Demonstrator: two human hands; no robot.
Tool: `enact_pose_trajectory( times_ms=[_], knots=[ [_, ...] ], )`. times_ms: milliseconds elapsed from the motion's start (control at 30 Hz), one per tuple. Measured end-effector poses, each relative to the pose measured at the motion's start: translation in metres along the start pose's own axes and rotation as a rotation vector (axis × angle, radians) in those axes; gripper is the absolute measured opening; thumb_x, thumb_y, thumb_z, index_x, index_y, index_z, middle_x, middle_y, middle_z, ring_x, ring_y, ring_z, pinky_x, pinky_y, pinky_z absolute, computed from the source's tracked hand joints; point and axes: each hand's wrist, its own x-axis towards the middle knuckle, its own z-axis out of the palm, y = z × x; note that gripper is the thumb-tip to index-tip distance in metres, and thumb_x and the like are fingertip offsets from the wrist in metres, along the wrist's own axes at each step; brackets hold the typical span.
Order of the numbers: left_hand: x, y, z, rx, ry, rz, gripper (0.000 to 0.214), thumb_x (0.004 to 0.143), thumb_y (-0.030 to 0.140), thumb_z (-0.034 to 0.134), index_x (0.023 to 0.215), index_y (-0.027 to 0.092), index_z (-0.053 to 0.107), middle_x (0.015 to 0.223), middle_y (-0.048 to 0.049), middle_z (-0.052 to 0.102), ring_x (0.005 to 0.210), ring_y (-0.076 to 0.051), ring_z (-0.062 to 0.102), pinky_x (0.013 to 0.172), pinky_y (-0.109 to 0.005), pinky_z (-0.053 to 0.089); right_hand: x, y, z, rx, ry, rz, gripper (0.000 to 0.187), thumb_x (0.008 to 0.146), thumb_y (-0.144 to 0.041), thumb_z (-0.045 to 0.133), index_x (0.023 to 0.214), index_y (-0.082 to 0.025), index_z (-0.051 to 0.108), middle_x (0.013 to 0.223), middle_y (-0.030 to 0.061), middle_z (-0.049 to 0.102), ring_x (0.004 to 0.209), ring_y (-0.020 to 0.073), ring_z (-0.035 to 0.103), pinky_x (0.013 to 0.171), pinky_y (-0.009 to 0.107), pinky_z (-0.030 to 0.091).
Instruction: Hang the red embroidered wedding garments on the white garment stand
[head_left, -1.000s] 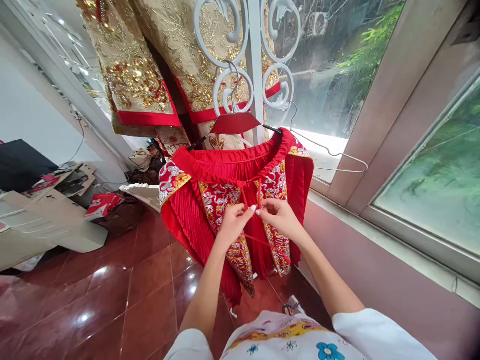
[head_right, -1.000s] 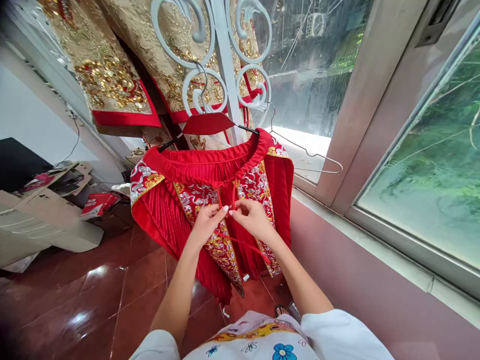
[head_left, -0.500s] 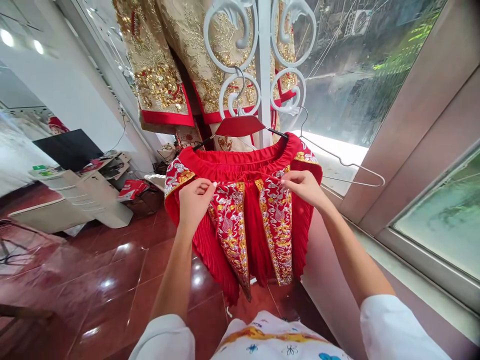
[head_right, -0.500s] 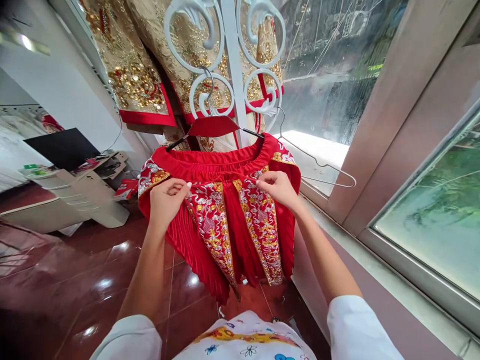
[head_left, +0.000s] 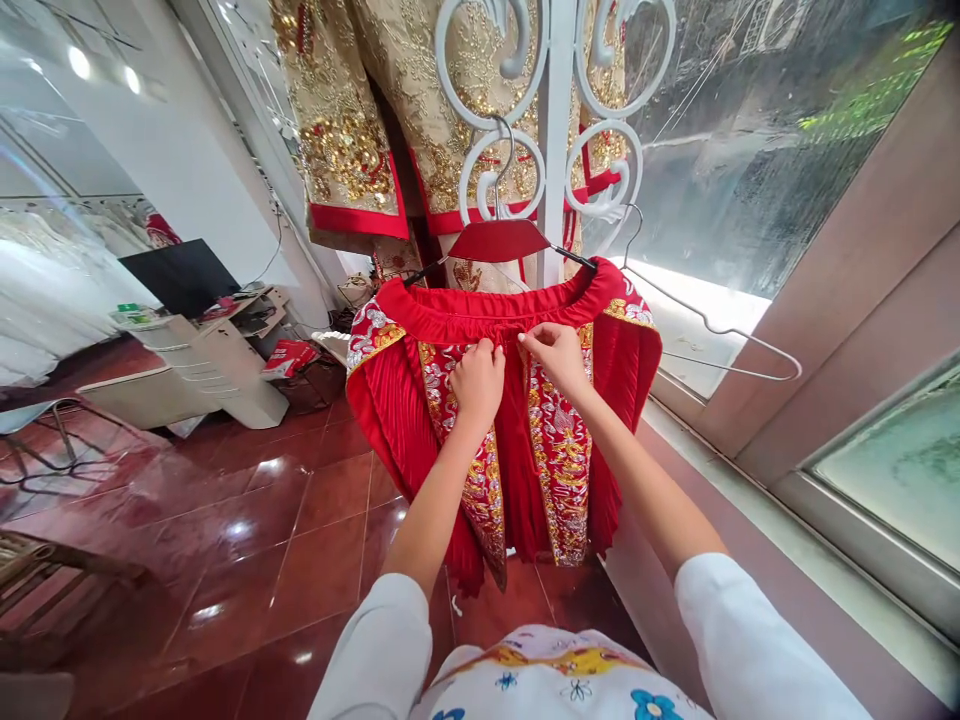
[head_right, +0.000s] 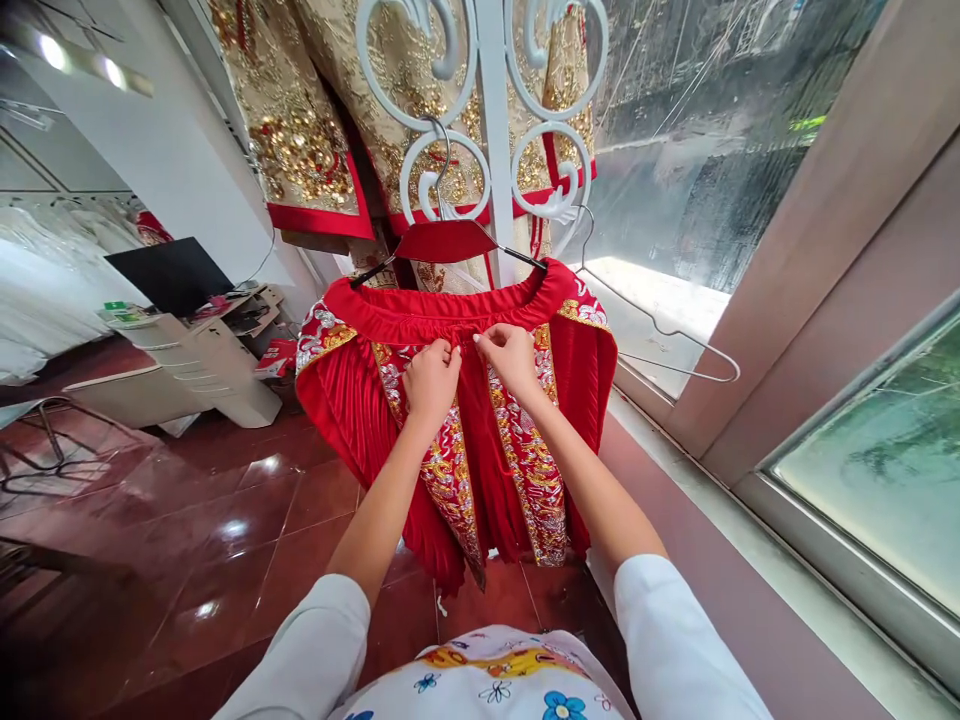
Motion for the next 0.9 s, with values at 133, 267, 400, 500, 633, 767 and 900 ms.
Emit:
enact_pose_trajectory(
  times_ms=[133,267,400,500,633,767,900],
  knots=[
    [0.008,-0.009,0.003,-0.517,-0.062,-0.054,0.013,0.079,0.021,0.045,0.067,0.019,0.046,0.057,0.0026,0.051,0.051,-0.011,0.051,0.054,-0.022,0.039,-0.006,-0.010,0.000,0.269,-0.071,0.176,0.023,0.065,-0.037,0.062,0.060,-0.017,0.051,0.051,-0.0039,0.048,0.044,0.0061,0.038,0.043,0.021,0.029],
    [0.017,-0.013,-0.008,-0.860,-0.109,-0.124,0.020,0.078,0.023,0.048,0.060,0.019,0.041,0.048,0.0076,0.034,0.039,-0.006,0.032,0.043,-0.018,0.028,-0.014,-0.027,-0.005,0.368,-0.074,0.322,0.032,0.063,-0.038,0.067,0.055,-0.018,0.042,0.045,-0.0082,0.033,0.037,0.0021,0.021,0.038,0.020,0.012],
    [0.027,-0.017,-0.033,-0.747,0.104,0.069,0.016,0.068,0.019,0.065,0.074,0.018,0.050,0.050,0.0092,0.037,0.042,-0.005,0.033,0.044,-0.018,0.026,-0.011,-0.033,-0.028,0.299,-0.149,0.291,0.043,0.058,-0.040,0.074,0.051,-0.018,0.038,0.043,-0.0086,0.029,0.037,0.0014,0.018,0.039,0.021,0.008],
    [0.034,-0.023,-0.045,-0.691,0.210,0.135,0.019,0.068,0.016,0.066,0.078,0.019,0.049,0.052,0.0095,0.038,0.043,-0.005,0.035,0.046,-0.018,0.028,-0.007,-0.032,-0.045,0.289,-0.160,0.277,0.042,0.058,-0.040,0.075,0.053,-0.018,0.040,0.045,-0.0078,0.032,0.038,0.0012,0.018,0.039,0.021,0.008],
    [0.033,-0.037,-0.054,-0.728,0.011,0.192,0.010,0.071,0.020,0.061,0.068,0.017,0.052,0.058,0.0047,0.048,0.051,-0.008,0.043,0.050,-0.019,0.033,-0.004,-0.029,-0.055,0.305,-0.205,0.326,0.037,0.065,-0.041,0.070,0.055,-0.017,0.043,0.045,-0.0070,0.035,0.038,0.0013,0.020,0.039,0.020,0.009],
    [0.018,-0.048,-0.067,-0.352,-0.078,0.210,0.016,0.075,0.015,0.051,0.077,0.019,0.066,0.062,0.0015,0.053,0.053,-0.011,0.044,0.052,-0.022,0.034,0.001,-0.027,-0.063,0.154,-0.419,0.465,0.022,0.066,-0.031,0.069,0.065,-0.016,0.053,0.044,-0.0062,0.042,0.036,0.0020,0.026,0.037,0.019,0.011],
    [0.011,-0.039,-0.070,0.070,0.192,0.224,0.020,0.078,0.016,0.050,0.082,0.021,0.069,0.081,-0.0035,0.055,0.070,-0.015,0.051,0.056,-0.025,0.036,0.009,-0.032,-0.073,0.038,-0.877,0.393,0.016,0.070,-0.026,0.064,0.081,-0.014,0.066,0.051,-0.0020,0.056,0.040,0.0042,0.039,0.036,0.018,0.023]
  ],
)
